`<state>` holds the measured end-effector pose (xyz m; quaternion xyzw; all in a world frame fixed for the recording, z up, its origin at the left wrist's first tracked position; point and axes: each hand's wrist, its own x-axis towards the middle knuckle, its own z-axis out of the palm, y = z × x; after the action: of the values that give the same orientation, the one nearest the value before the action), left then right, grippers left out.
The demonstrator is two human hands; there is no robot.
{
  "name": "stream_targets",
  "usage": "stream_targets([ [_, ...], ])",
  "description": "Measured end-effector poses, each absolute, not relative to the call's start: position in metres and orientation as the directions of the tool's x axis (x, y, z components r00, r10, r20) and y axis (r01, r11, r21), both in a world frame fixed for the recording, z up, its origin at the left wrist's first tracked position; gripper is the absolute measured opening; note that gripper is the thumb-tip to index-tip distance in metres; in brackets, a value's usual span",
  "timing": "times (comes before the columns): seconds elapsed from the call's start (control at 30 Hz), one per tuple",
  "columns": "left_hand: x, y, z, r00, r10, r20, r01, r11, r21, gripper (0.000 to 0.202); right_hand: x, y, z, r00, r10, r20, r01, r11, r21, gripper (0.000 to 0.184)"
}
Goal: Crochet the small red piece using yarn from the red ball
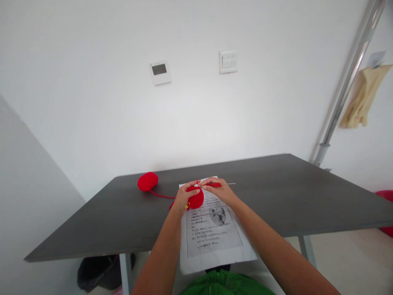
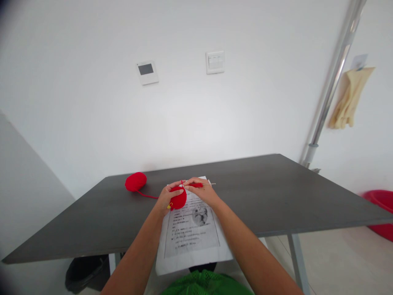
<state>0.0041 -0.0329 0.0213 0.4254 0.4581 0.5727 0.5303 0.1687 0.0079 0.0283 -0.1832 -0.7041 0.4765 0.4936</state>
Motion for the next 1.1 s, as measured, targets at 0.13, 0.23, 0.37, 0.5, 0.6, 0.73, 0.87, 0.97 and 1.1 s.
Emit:
stream_targets([
  [0.13,0.0041,-0.0315,0.0209,-0.084,0.996,0.010,-0.187,-0.026,0.982,0.057,0.1690,0.0076,0.0277,-0.450,0.716,0.533,-0.176,0.514,-0.839,0.016],
  [0.23,0.0036,-0.0302,0.0194,-0.087,0.996,0.005,-0.165,-0.020,0.986,0.057,0.1687,0.0086,0.0267,-0.439,0.725,0.531,-0.161,0.518,-0.840,0.015],
  [0.37,0.0033,-0.0306,0.0186,-0.075,0.997,-0.005,-0.165,-0.007,0.986,0.055,0.1681,0.0089,0.0270,-0.417,0.753,0.509,-0.170,0.486,-0.857,0.014],
  [0.5,0.0038,-0.0315,0.0192,-0.077,0.997,-0.001,-0.203,-0.015,0.979,0.047,0.1682,0.0077,0.0287,-0.415,0.774,0.478,-0.160,0.455,-0.876,0.012],
  [0.6,0.0044,-0.0317,0.0199,-0.072,0.997,0.021,-0.242,-0.038,0.970,0.040,0.1686,0.0082,0.0279,-0.422,0.776,0.468,-0.148,0.451,-0.880,0.009],
  [0.73,0.0045,-0.0313,0.0196,-0.074,0.997,0.038,-0.256,-0.056,0.965,0.036,0.1694,0.0109,0.0243,-0.434,0.772,0.465,-0.170,0.437,-0.883,0.009],
  [0.87,0.0034,-0.0302,0.0182,-0.084,0.995,0.046,-0.253,-0.066,0.965,0.034,0.1705,0.0129,0.0233,-0.457,0.772,0.441,-0.206,0.391,-0.897,0.010],
  [0.97,0.0031,-0.0298,0.0179,-0.083,0.995,0.050,-0.242,-0.069,0.968,0.034,0.1718,0.0121,0.0259,-0.477,0.772,0.420,-0.219,0.358,-0.908,0.009],
  [1.1,0.0043,-0.0303,0.0189,-0.086,0.995,0.045,-0.231,-0.064,0.971,0.035,0.1733,0.0101,0.0303,-0.492,0.769,0.407,-0.219,0.344,-0.913,0.007],
])
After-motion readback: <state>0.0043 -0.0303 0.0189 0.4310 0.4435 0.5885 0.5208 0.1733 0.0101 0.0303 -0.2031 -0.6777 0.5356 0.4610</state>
